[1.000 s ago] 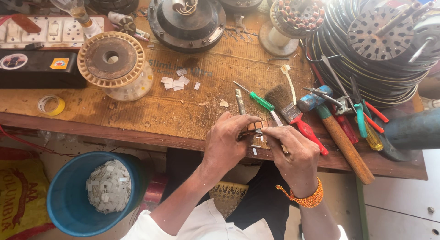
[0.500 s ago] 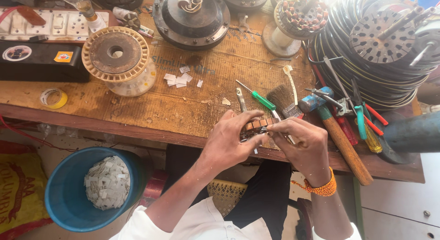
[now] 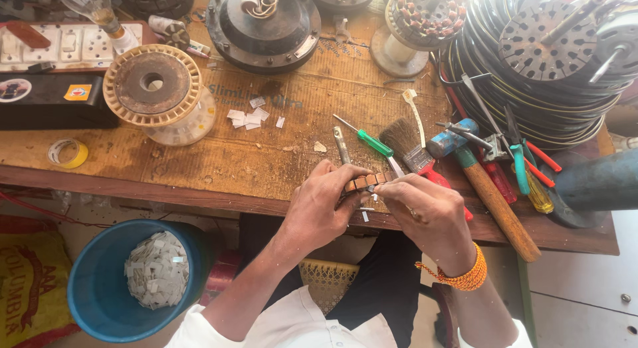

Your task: The person inserts small white insulating strips into the slots of a motor armature, using a green screwdriver to press them in. They cut additional strips with scissors and continue inserting them into the armature slots.

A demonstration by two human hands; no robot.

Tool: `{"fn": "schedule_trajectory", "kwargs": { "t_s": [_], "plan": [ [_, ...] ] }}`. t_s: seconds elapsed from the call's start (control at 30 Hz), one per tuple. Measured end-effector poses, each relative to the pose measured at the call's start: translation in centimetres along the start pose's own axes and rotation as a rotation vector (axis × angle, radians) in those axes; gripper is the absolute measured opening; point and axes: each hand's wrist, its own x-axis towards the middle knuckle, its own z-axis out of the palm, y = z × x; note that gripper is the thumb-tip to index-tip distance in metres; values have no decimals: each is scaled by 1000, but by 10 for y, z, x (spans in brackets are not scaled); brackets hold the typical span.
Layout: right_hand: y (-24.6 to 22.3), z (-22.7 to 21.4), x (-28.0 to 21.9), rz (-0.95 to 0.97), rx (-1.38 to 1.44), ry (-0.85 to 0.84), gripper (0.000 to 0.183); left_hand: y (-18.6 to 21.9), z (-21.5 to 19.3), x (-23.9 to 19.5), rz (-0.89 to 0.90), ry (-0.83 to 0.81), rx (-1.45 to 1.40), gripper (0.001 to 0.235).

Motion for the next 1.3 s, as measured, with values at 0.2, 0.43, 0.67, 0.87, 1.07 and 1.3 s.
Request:
{"fn": "schedule_trajectory", "kwargs": {
  "t_s": [0.2, 0.43, 0.67, 0.87, 1.07, 1.3],
  "plan": [
    [-5, 1, 0, -26, -69, -17, 21, 0, -3, 0, -24, -11, -8, 36],
    [3, 17, -5, -254, -192, 103, 31, -6, -7, -2, -26, -36, 23, 41],
    [14, 34, -20, -307, -355, 208, 33, -18, -16, 1, 77, -86, 21, 43],
    [3, 51, -42, -77, -125, 426, 40, -28, -26, -2, 349, -219, -91, 52],
    [-21, 53, -43, 306, 208, 183, 45, -42, -25, -11, 402, -213, -137, 59],
    [-26, 42, -35, 391, 224, 67, 48, -36, 0, -28, 417, 192, -169, 50]
  ]
}}
